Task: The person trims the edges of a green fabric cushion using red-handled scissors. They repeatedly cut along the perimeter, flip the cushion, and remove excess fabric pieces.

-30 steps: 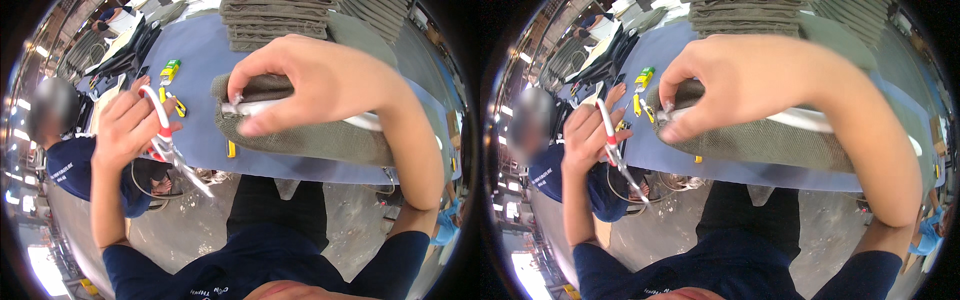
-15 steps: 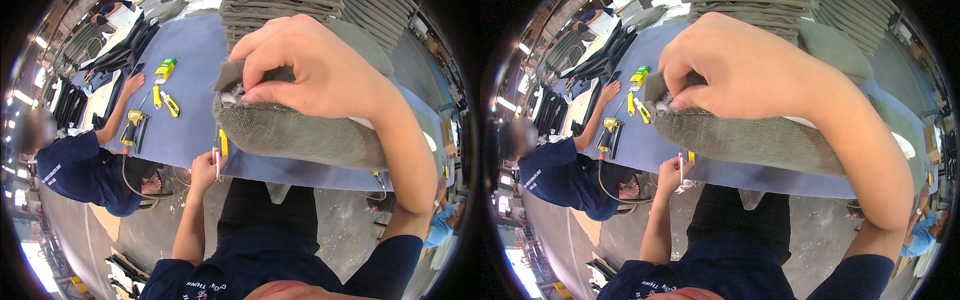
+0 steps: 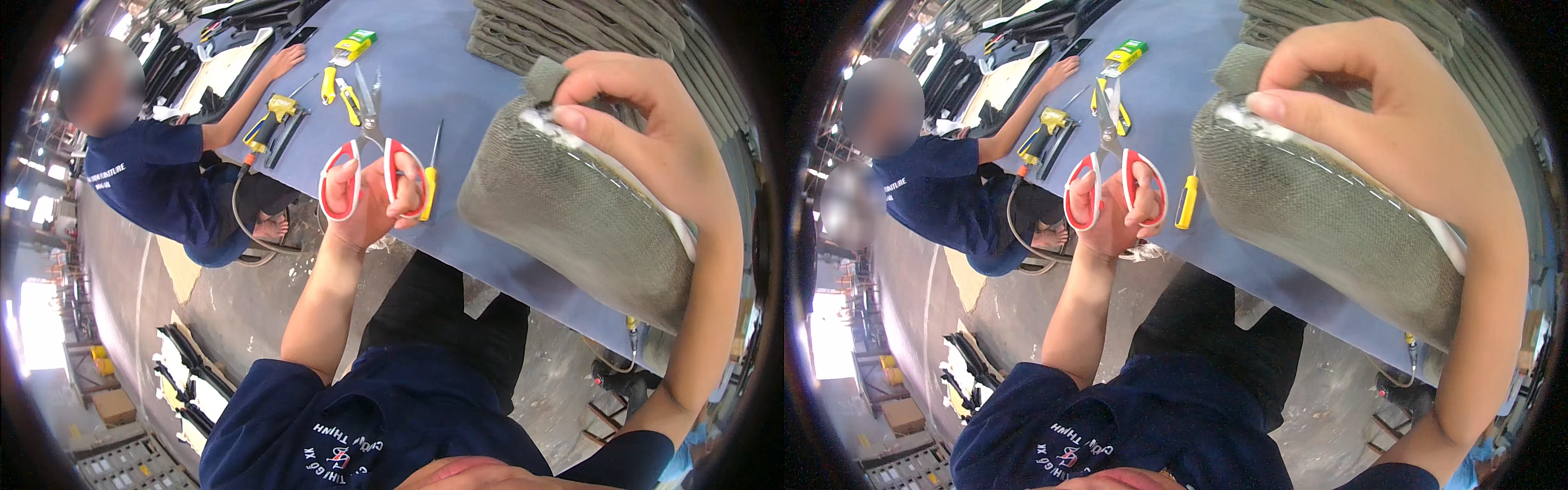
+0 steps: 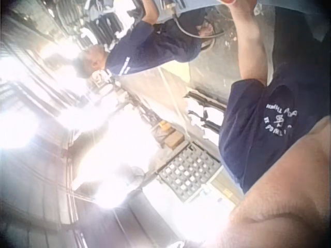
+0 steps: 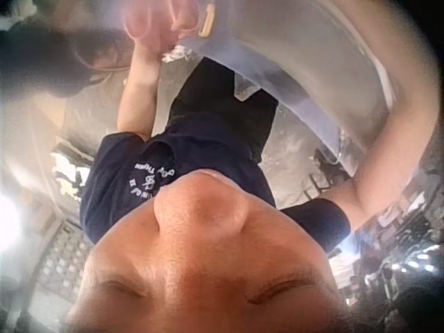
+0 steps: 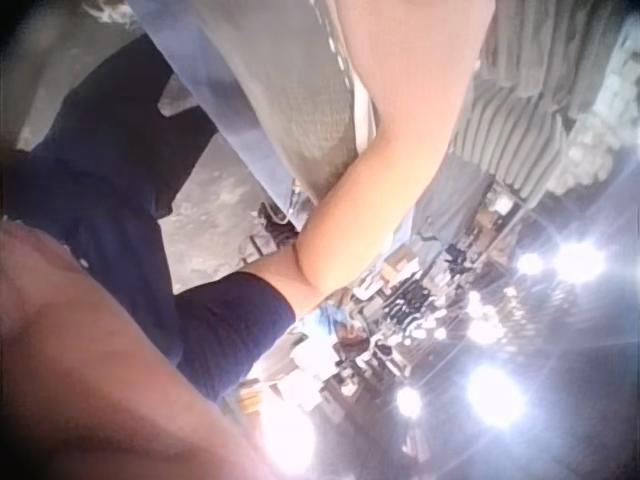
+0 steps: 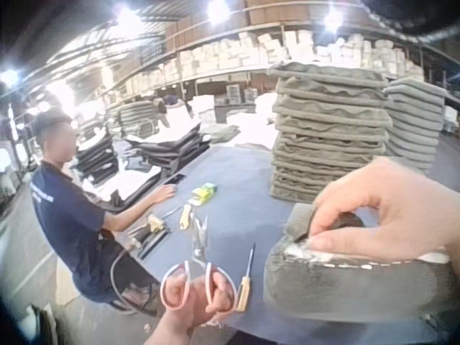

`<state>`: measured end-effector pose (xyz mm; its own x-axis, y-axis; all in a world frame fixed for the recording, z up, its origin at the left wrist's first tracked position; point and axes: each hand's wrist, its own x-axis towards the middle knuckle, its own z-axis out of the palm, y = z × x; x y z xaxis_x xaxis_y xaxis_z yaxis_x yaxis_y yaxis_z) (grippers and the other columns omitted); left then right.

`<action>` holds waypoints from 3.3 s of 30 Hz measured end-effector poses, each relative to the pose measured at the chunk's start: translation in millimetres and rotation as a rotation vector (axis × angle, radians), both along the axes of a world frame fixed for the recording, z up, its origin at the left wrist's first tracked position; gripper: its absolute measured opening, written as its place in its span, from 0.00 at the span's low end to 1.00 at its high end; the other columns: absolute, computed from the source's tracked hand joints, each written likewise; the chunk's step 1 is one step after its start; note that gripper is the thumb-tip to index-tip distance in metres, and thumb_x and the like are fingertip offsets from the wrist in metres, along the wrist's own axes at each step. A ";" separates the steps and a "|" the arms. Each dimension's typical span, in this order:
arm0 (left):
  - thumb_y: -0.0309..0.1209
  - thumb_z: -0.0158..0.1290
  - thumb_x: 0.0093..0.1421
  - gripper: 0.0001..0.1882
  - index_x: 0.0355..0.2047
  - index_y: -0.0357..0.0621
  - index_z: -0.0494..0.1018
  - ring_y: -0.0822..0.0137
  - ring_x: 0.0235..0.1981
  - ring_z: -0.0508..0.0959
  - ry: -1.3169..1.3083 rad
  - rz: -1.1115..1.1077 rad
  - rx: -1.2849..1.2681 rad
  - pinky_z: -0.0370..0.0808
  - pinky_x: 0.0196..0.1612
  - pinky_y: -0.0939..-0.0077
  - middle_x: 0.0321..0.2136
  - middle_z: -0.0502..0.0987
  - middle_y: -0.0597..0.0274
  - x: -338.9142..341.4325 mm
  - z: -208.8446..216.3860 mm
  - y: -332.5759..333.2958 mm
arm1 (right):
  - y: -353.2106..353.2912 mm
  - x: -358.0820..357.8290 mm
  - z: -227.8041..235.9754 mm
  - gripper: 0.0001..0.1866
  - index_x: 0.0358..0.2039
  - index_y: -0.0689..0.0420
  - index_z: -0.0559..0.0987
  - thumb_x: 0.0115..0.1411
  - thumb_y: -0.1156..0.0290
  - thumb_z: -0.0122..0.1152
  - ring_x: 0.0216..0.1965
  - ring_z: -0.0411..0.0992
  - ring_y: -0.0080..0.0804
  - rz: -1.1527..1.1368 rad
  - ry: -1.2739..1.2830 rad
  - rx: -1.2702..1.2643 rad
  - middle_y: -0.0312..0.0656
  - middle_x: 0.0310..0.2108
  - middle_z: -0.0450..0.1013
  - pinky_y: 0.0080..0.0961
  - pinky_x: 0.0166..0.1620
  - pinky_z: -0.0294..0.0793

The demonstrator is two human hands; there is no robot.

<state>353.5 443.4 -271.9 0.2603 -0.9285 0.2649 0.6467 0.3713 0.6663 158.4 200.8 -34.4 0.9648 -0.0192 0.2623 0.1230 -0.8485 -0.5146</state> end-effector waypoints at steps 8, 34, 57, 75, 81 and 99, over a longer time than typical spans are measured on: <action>0.66 0.47 0.64 0.44 0.55 0.29 0.73 0.69 0.25 0.69 -0.324 -0.007 0.075 0.66 0.30 0.74 0.21 0.69 0.63 -8.2 24.4 -8.2 | -16.6 -6.6 2.5 0.16 0.43 0.61 0.82 0.59 0.67 0.74 0.48 0.77 0.32 0.083 0.002 -0.122 0.40 0.44 0.78 0.32 0.57 0.74; 0.29 0.63 0.69 0.17 0.57 0.40 0.81 0.69 0.42 0.85 -1.273 0.990 0.809 0.80 0.44 0.77 0.39 0.87 0.59 33.8 -75.1 -29.9 | 5.9 -3.4 14.3 0.13 0.37 0.58 0.80 0.64 0.65 0.76 0.34 0.69 0.19 -0.036 -0.010 0.133 0.30 0.31 0.71 0.21 0.41 0.69; 0.25 0.68 0.65 0.35 0.69 0.36 0.66 0.67 0.57 0.79 -0.479 0.416 -0.113 0.76 0.61 0.69 0.55 0.79 0.56 -70.5 98.3 -64.8 | 14.6 -9.8 10.8 0.09 0.35 0.57 0.89 0.52 0.78 0.78 0.31 0.83 0.39 0.268 -0.561 -0.190 0.41 0.34 0.85 0.28 0.34 0.81; 0.42 0.62 0.70 0.24 0.61 0.43 0.77 0.60 0.54 0.81 -1.136 0.720 0.918 0.74 0.61 0.57 0.51 0.84 0.55 22.2 -54.2 -30.5 | 43.2 -13.4 4.0 0.04 0.35 0.61 0.89 0.58 0.80 0.75 0.33 0.83 0.33 0.056 -0.422 -0.072 0.42 0.33 0.86 0.25 0.38 0.80; 0.44 0.67 0.61 0.23 0.51 0.45 0.81 0.47 0.47 0.84 -1.627 0.942 0.958 0.78 0.53 0.53 0.43 0.86 0.53 27.8 -120.8 -2.9 | 58.4 -10.9 5.8 0.08 0.36 0.60 0.89 0.55 0.79 0.76 0.35 0.84 0.36 0.071 -0.370 -0.182 0.43 0.35 0.86 0.27 0.39 0.81; 0.32 0.70 0.61 0.22 0.53 0.38 0.80 0.66 0.37 0.85 -0.053 -0.098 -0.374 0.80 0.42 0.71 0.35 0.86 0.58 -115.7 81.1 -8.7 | 55.3 29.6 8.0 0.08 0.39 0.59 0.87 0.59 0.74 0.76 0.37 0.84 0.42 0.024 -0.034 -0.171 0.42 0.36 0.85 0.32 0.41 0.83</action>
